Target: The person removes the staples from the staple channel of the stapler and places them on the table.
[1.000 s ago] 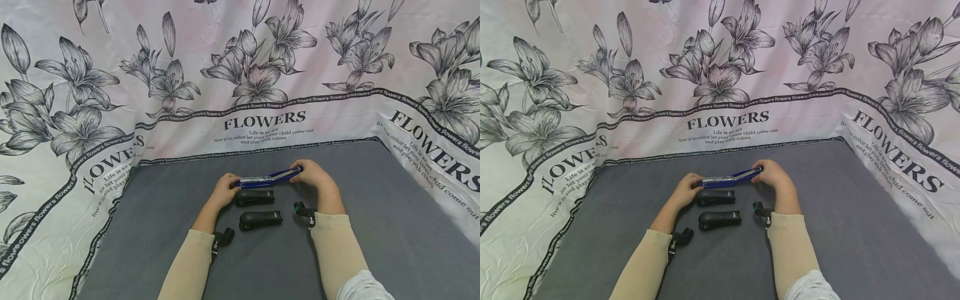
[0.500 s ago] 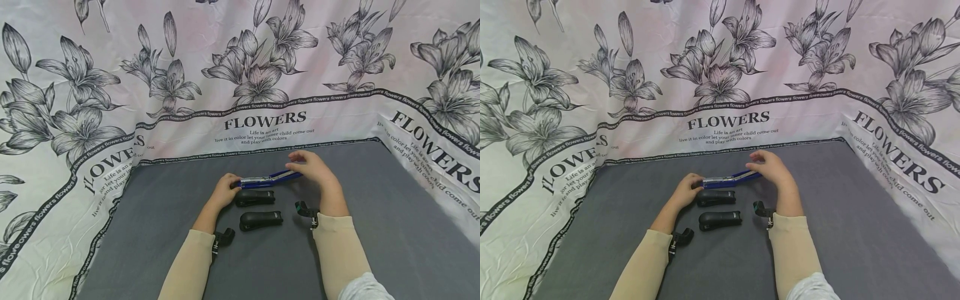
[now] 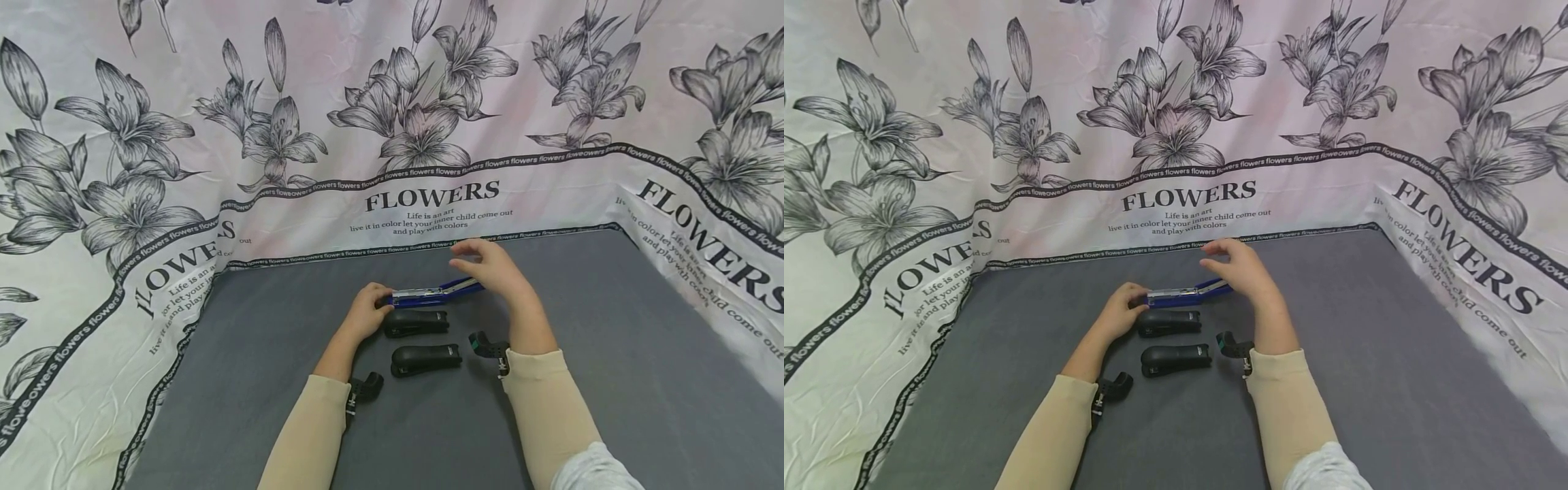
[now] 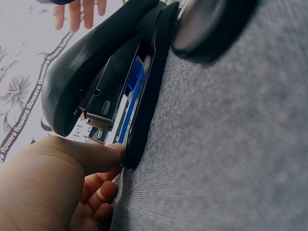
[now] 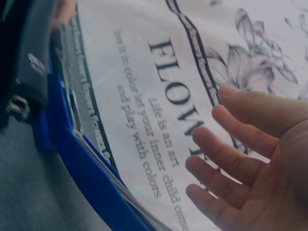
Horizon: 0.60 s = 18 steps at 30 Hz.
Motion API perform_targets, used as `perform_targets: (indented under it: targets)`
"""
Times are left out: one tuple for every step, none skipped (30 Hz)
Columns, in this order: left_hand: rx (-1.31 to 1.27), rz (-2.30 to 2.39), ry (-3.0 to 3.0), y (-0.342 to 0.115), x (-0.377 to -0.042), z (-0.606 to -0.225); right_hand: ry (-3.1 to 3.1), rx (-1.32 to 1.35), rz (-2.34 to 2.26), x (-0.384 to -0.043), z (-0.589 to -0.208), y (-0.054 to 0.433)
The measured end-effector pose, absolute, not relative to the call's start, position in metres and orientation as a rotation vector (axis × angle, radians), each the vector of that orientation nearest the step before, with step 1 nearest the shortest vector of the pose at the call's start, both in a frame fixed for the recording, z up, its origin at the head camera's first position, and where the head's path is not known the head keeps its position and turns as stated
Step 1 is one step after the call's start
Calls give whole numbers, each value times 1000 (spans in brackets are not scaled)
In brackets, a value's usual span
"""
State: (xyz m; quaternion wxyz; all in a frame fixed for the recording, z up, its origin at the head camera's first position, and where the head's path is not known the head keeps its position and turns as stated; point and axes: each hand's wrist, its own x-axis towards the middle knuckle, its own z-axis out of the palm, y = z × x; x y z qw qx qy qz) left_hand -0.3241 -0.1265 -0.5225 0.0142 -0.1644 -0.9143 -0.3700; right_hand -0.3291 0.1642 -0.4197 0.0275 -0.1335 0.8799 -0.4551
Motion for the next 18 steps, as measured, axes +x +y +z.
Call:
perform_targets:
  targets:
    - [-512, -1150, -2845, -127, -324, -523, 2711, -426, -1400, -329, -420, 161]
    - [-513, -1149, -2842, -127, -324, -523, 2709, -444, -1388, -329, -421, 159]
    - [-512, -1149, -2842, -127, -324, -523, 2709, -466, -1375, -330, -422, 156]
    - [-510, -1147, -2843, -127, -324, -523, 2707, -484, -1363, -330, -423, 153]
    - [-508, -1148, -2843, -127, -323, -523, 2708, -506, -1350, -331, -425, 150]
    - [-503, -1152, -2844, -126, -323, -523, 2707, -524, -1339, -331, -426, 148]
    - [-498, -1155, -2845, -126, -323, -523, 2707, -535, -1328, -332, -426, 145]
    - [-494, -1158, -2845, -126, -323, -523, 2709, -548, -1315, -332, -427, 142]
    - [-490, -1161, -2844, -126, -323, -523, 2706, -560, -1302, -332, -428, 140]
    - [-488, -1162, -2844, -126, -323, -523, 2701, -565, -1291, -332, -428, 137]
    - [-487, -1163, -2842, -126, -323, -523, 2695, -569, -1278, -331, -428, 134]
    - [-487, -1164, -2840, -126, -323, -523, 2686, -569, -1267, -331, -428, 132]
    - [-489, -1162, -2839, -126, -323, -522, 2681, -572, -1252, -330, -428, 130]
    - [-489, -1160, -2840, -126, -323, -522, 2672, -576, -1240, -330, -429, 128]
    - [-490, -1159, -2839, -126, -323, -522, 2662, -578, -1230, -330, -429, 125]
    - [-490, -1158, -2838, -126, -323, -522, 2654, -583, -1218, -329, -430, 124]
    - [-490, -1159, -2836, -126, -323, -522, 2651, -591, -1203, -330, -431, 122]
    - [-490, -1161, -2835, -126, -323, -522, 2646, -597, -1188, -330, -432, 120]
